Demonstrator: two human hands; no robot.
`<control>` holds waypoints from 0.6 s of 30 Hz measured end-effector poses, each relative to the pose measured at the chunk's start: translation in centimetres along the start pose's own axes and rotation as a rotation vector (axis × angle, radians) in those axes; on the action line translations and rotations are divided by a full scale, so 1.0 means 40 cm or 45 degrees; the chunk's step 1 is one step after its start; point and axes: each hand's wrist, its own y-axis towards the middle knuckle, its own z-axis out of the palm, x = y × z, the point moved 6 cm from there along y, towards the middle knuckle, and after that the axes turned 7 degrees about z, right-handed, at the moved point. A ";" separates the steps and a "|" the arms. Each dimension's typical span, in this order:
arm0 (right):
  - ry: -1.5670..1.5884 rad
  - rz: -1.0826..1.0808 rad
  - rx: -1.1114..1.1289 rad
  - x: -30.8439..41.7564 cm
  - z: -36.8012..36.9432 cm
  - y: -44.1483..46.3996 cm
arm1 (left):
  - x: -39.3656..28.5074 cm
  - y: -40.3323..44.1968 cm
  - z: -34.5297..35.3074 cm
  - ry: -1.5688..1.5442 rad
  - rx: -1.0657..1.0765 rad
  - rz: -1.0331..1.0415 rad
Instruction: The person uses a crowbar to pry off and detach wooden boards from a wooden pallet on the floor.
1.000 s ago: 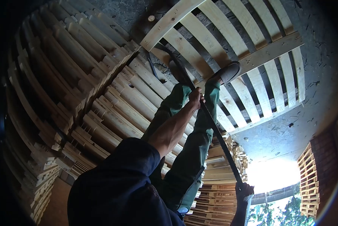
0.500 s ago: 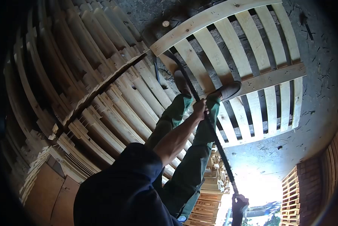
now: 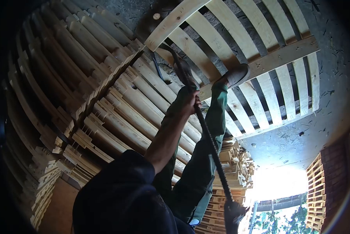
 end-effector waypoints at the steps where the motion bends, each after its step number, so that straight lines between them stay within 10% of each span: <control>1: -0.012 -0.056 -0.038 -0.005 0.003 0.053 | 0.016 0.009 0.016 0.018 -0.013 0.064; 18: -0.017 0.166 0.184 -0.238 0.168 0.190 | 0.050 0.054 0.089 -0.064 -0.051 0.243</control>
